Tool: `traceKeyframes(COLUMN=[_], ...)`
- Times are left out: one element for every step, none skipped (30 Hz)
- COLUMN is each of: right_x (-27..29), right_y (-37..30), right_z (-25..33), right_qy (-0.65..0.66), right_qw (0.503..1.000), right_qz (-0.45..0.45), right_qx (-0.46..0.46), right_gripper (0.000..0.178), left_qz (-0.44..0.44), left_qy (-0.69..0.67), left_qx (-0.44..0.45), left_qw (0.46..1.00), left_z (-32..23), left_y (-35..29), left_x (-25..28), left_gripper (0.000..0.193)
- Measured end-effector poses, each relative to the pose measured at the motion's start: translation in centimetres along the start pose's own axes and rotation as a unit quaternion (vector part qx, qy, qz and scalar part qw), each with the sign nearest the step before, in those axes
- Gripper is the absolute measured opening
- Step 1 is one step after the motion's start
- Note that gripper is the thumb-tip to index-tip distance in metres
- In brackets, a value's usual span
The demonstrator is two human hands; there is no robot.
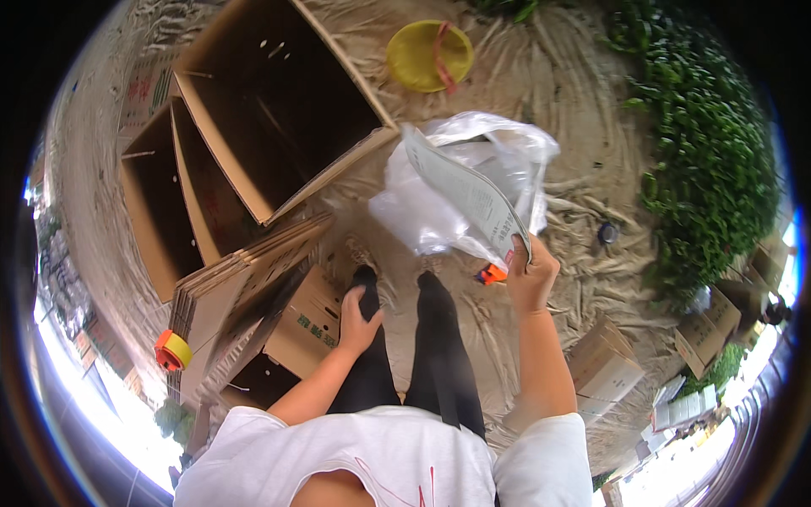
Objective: The person assembles flat cardboard boxes by folding flaps and sealing seams with a handheld tape dispenser. They then line the interior of each box with newspaper and place the finished boxes on the floor.
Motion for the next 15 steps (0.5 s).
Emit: traceKeyframes(right_x=[3.0,5.4,7.1,8.0,8.6,8.5,8.0,7.9,8.0,7.3,6.8,6.1,5.3,5.8,5.7], right_y=[-1.0,-1.9,-3.1,-4.4,-5.5,-6.6,-7.6,-8.1,-8.9,-9.3,-9.0,-9.0,-9.4,-10.4,-11.2], right_z=[1.8,3.7,6.2,9.0,11.3,13.3,15.0,16.6,18.2,17.5,15.2,14.2,14.1,16.9,18.3], right_qy=[0.019,0.039,0.109,0.181,0.251,0.284,0.338,0.353,0.364,0.362,0.355,0.347,0.381,0.320,0.301], right_qw=[1.000,0.999,0.994,0.983,0.967,0.956,0.932,0.921,0.910,0.896,0.884,0.866,0.849,0.887,0.906], right_qz=[-0.018,-0.033,-0.023,-0.007,0.011,0.077,0.129,0.166,0.196,0.254,0.299,0.354,0.366,0.332,0.295], right_qx=[-0.004,-0.007,-0.017,-0.025,-0.032,-0.023,-0.027,-0.001,0.026,0.037,0.052,0.063,-0.014,0.015,0.030], right_gripper=[0.015,0.015,0.016,0.016,0.017,0.022,0.028,0.027,0.027,0.027,0.026,0.026,0.026,0.027,0.028], left_qz=[-0.001,0.055,0.107,0.114,0.120,0.103,0.083,0.086,0.087,0.081,0.084,0.049,0.041,0.023,-0.004], left_qy=[-0.098,-0.201,-0.296,-0.277,-0.256,-0.314,-0.364,-0.312,-0.335,-0.356,-0.382,-0.375,-0.395,-0.415,-0.433], left_qx=[-0.042,-0.069,-0.090,-0.180,-0.268,-0.308,-0.349,-0.288,-0.281,-0.272,-0.273,-0.317,-0.294,-0.265,-0.236], left_qw=[0.994,0.976,0.945,0.937,0.921,0.892,0.859,0.901,0.895,0.890,0.879,0.870,0.869,0.870,0.870], left_z=[-4.6,-10.9,-17.6,-23.0,-27.6,-31.2,-33.8,-34.1,-34.7,-34.7,-35.3,-37.3,-37.0,-36.5,-35.5], left_y=[2.9,5.5,6.9,7.8,8.1,8.1,7.7,7.6,7.0,6.4,6.0,5.0,4.3,3.9,3.1], left_x=[0.3,0.4,0.8,1.8,2.7,3.5,4.9,5.6,6.6,7.6,8.9,11.5,12.4,13.4,14.8], left_gripper=[0.076,0.088,0.101,0.109,0.117,0.118,0.120,0.110,0.100,0.090,0.080,0.041,0.031,0.025,0.023])
Point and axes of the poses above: each hand's wrist, its own y-axis towards the middle knuckle, its own x-axis out of the back of the hand, z = x × y, the point moved 8 cm from there along y, towards the middle knuckle, and after that the axes turned 14 degrees about -x, right-handed, at the moved point
